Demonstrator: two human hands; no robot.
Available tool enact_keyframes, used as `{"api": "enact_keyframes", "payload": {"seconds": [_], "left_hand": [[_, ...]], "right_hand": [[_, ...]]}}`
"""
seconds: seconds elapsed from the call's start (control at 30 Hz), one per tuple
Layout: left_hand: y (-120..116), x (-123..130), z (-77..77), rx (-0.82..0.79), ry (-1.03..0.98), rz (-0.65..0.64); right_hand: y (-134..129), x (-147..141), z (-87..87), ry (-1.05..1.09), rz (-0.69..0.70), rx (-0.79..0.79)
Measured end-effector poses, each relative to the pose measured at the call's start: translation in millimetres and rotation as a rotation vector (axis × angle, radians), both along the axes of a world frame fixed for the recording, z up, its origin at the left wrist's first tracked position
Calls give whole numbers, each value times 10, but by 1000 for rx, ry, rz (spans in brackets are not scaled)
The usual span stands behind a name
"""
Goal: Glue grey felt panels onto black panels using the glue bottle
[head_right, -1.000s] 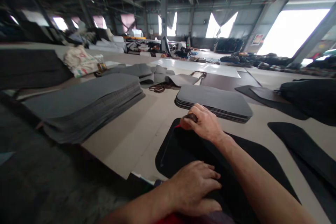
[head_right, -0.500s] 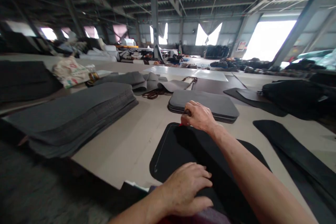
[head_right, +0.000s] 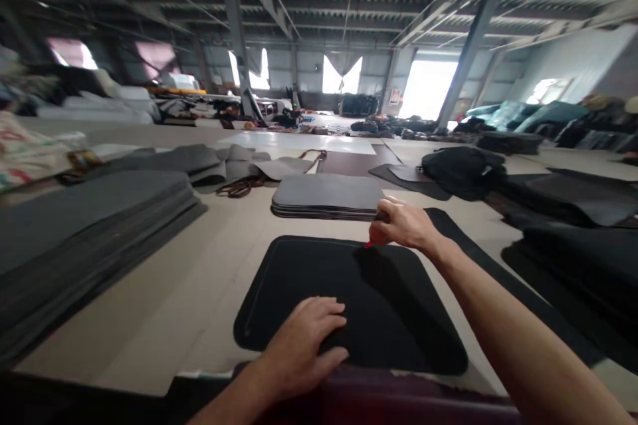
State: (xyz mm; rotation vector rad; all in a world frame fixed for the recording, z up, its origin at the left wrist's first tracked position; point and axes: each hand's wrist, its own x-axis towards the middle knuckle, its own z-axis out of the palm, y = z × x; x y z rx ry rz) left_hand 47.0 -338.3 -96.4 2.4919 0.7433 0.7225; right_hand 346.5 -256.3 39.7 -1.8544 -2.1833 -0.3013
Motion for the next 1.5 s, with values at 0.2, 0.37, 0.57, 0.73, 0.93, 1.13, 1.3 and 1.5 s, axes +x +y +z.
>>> {"api": "enact_keyframes", "payload": {"seconds": [0.2,0.37,0.57,0.73,0.93,1.13,1.3,1.5], "left_hand": [[-33,31,121,-49,132,197],[-6,72,277,-77,343,253],[411,137,675,-8,644,126],[768,243,771,16,812,194],[849,286,728,72,861,137],[926,234,767,99,853,116],[963,221,797,103,858,104],[955,217,805,118,861,92]], "right_hand": [[-329,502,-36,12,-166,9],[-481,766,-103,41,-251,30],[-534,804,-133,56,-277,37],[-646,741,7,51,-203,-26],[-1125,698,118,84,-173,-107],[-1789,649,-16,226,-178,-83],[-2316,585,-164,384,-219,-61],[-2650,533,-312,575,-256,-5]]}}
